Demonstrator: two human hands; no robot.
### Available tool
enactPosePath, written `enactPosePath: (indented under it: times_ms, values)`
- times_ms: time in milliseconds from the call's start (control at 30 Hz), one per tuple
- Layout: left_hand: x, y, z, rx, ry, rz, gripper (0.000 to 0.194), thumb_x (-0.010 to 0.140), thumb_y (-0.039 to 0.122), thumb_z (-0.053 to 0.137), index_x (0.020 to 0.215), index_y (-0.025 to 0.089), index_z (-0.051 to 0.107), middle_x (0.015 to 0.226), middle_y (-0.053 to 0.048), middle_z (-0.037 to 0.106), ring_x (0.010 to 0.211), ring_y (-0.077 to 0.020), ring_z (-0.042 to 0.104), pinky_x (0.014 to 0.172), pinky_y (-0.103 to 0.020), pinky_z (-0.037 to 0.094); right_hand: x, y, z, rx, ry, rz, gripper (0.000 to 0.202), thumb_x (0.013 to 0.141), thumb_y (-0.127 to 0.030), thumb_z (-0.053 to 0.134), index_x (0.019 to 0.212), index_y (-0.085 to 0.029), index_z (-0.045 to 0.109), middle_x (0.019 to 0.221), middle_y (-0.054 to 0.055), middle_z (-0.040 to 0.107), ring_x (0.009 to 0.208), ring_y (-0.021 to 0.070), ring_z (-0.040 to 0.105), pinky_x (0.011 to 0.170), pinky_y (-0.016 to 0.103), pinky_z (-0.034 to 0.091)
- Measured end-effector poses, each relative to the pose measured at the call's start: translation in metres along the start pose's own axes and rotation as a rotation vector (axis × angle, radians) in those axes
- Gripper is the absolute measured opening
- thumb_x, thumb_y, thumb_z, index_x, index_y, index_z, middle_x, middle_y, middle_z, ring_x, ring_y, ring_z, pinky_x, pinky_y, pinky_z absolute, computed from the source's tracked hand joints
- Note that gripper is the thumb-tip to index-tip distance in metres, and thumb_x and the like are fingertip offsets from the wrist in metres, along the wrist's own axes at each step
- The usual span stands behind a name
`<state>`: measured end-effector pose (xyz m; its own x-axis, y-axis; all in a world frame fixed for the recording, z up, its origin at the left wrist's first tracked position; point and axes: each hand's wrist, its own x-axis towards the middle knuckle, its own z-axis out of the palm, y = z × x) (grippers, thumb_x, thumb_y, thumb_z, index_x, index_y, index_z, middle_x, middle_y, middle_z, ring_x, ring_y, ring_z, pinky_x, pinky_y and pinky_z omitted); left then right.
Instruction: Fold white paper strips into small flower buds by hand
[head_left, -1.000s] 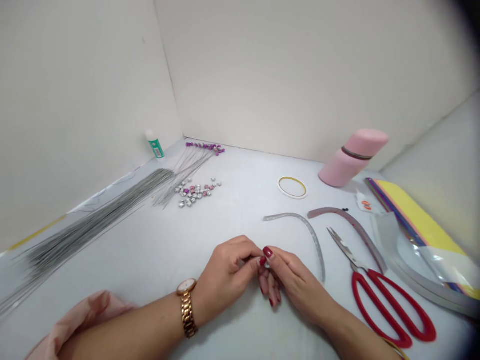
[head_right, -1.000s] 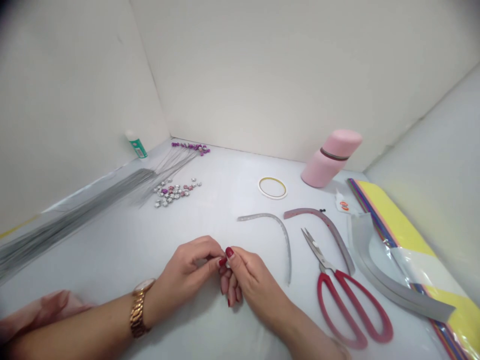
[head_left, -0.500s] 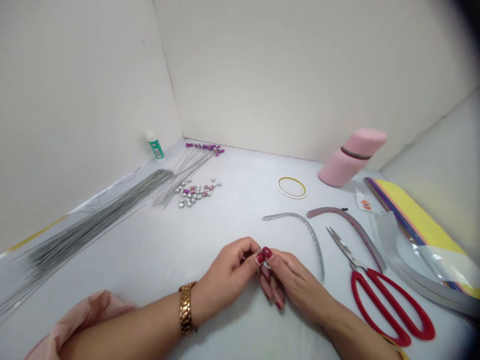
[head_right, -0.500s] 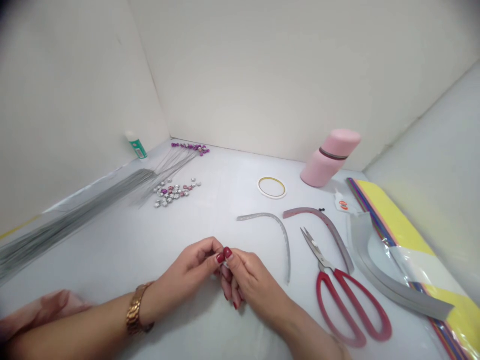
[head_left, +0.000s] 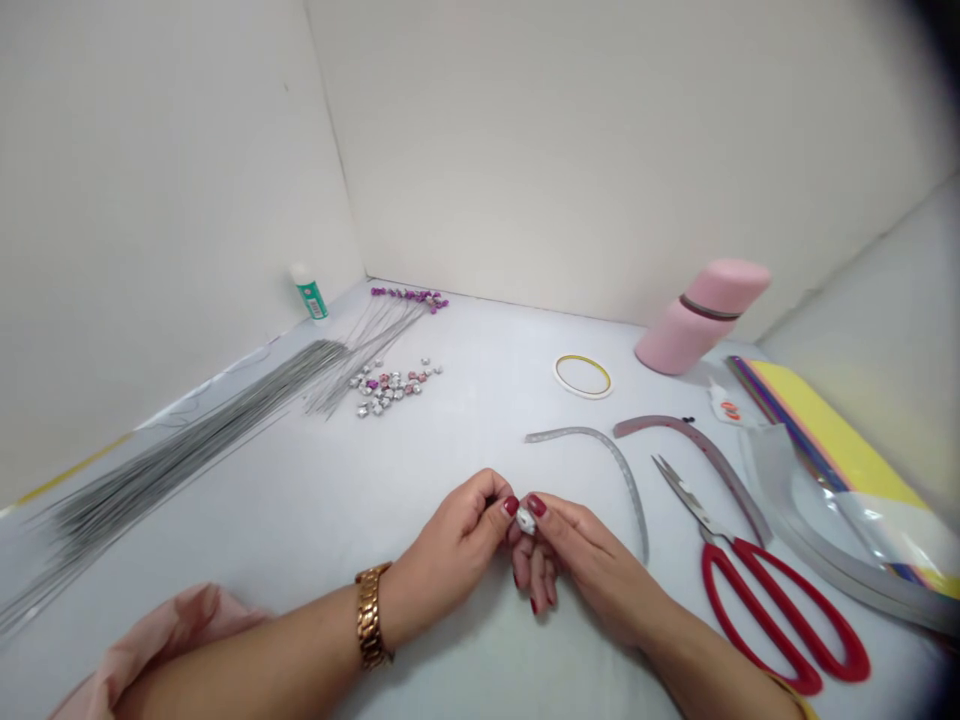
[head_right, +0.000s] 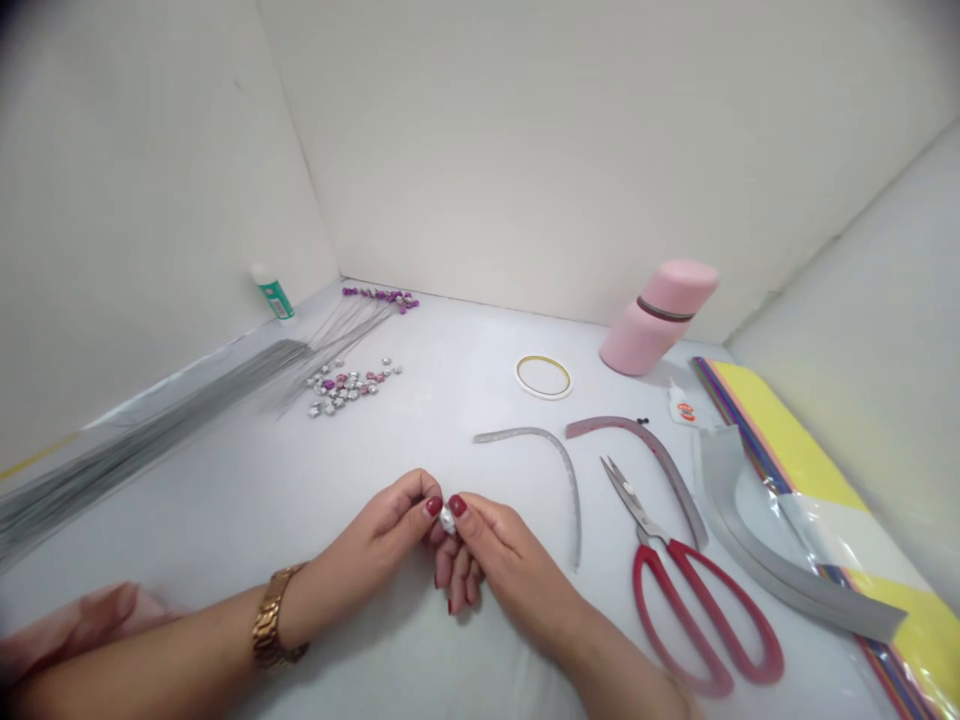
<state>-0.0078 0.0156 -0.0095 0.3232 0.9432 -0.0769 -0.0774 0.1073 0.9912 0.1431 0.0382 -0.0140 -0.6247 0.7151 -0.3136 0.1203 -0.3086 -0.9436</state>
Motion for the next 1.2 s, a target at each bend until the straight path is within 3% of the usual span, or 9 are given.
enactPosePath:
  times_ms: [133, 200, 267, 433, 567, 700, 867, 1033, 1200]
  values:
    - [-0.001, 0.001, -0.006, 0.257, 0.186, 0.024, 0.019, 0.087, 0.031, 0.038, 0.075, 0.018, 0.044, 0.062, 0.003, 0.047, 0.058, -0.0112, 0.046, 0.056, -0.023, 0.037, 0.000, 0.000, 0.002, 0.022, 0.035, -0.034, 0.031, 0.088, -0.045, 0.033, 0.087, -0.017, 0.048, 0.064, 0.001, 0.059, 0.046, 0.0103, 0.055, 0.043, 0.020, 0.037]
    - [-0.001, 0.001, -0.006, 0.219, 0.182, -0.003, 0.019, 0.087, 0.031, 0.036, 0.077, 0.018, 0.044, 0.061, 0.004, 0.046, 0.057, -0.0110, 0.045, 0.055, -0.023, 0.037, -0.001, 0.001, 0.005, -0.020, 0.082, -0.100, 0.023, 0.085, -0.039, 0.045, 0.098, -0.021, 0.044, 0.069, -0.001, 0.058, 0.050, 0.0107, 0.055, 0.048, 0.022, 0.041]
    - [0.000, 0.001, -0.005, 0.160, 0.165, -0.025, 0.018, 0.086, 0.031, 0.037, 0.076, 0.018, 0.044, 0.061, 0.004, 0.045, 0.056, -0.0107, 0.045, 0.055, -0.022, 0.037, -0.002, 0.003, 0.007, -0.141, 0.156, -0.190, 0.026, 0.082, -0.030, 0.052, 0.104, -0.024, 0.041, 0.075, -0.001, 0.057, 0.058, 0.0122, 0.055, 0.055, 0.024, 0.043]
    - [0.000, 0.002, -0.003, 0.161, 0.141, -0.071, 0.018, 0.084, 0.031, 0.040, 0.074, 0.017, 0.045, 0.063, 0.004, 0.045, 0.056, -0.0105, 0.044, 0.054, -0.022, 0.037, -0.005, 0.008, 0.005, -0.562, 0.286, -0.334, 0.012, 0.084, -0.022, 0.047, 0.096, -0.025, 0.049, 0.071, 0.000, 0.059, 0.060, 0.0145, 0.053, 0.058, 0.025, 0.041]
    - [0.000, 0.002, -0.003, 0.150, 0.151, -0.070, 0.019, 0.085, 0.031, 0.040, 0.073, 0.017, 0.045, 0.064, 0.003, 0.047, 0.056, -0.0103, 0.044, 0.055, -0.022, 0.037, -0.005, 0.006, 0.003, -0.681, 0.299, -0.372, 0.010, 0.084, -0.021, 0.048, 0.093, -0.023, 0.051, 0.067, -0.001, 0.058, 0.057, 0.0137, 0.053, 0.056, 0.024, 0.040]
    - [-0.001, 0.002, 0.001, -0.071, 0.150, -0.122, 0.018, 0.084, 0.029, 0.044, 0.072, 0.016, 0.045, 0.060, 0.003, 0.048, 0.055, -0.0097, 0.046, 0.056, -0.022, 0.037, -0.005, 0.003, 0.003, -0.607, 0.267, -0.409, 0.008, 0.084, -0.020, 0.047, 0.091, -0.022, 0.050, 0.066, -0.001, 0.060, 0.056, 0.0127, 0.054, 0.055, 0.023, 0.041]
    - [-0.002, 0.001, 0.006, -0.493, 0.147, -0.232, 0.016, 0.083, 0.027, 0.047, 0.073, 0.015, 0.045, 0.064, 0.001, 0.051, 0.055, -0.0079, 0.049, 0.060, -0.023, 0.039, -0.004, 0.003, 0.005, -0.299, 0.185, -0.335, 0.007, 0.085, -0.021, 0.047, 0.091, -0.021, 0.049, 0.064, -0.002, 0.060, 0.059, 0.0118, 0.057, 0.055, 0.021, 0.043]
    - [-0.001, -0.001, 0.002, -0.346, 0.142, -0.106, 0.020, 0.085, 0.031, 0.043, 0.075, 0.015, 0.046, 0.062, 0.000, 0.052, 0.059, -0.0108, 0.052, 0.063, -0.026, 0.042, -0.002, 0.005, 0.005, -0.137, 0.216, -0.289, 0.007, 0.084, -0.023, 0.049, 0.090, -0.020, 0.051, 0.065, -0.002, 0.059, 0.060, 0.0115, 0.058, 0.055, 0.021, 0.045]
    - [-0.001, -0.001, 0.000, -0.105, 0.145, -0.061, 0.018, 0.082, 0.030, 0.049, 0.074, 0.014, 0.050, 0.061, -0.001, 0.056, 0.059, -0.0123, 0.054, 0.057, -0.024, 0.041, -0.003, 0.005, 0.005, -0.243, 0.229, -0.314, 0.004, 0.082, -0.018, 0.051, 0.085, -0.019, 0.054, 0.064, -0.001, 0.060, 0.057, 0.0110, 0.056, 0.055, 0.021, 0.045]
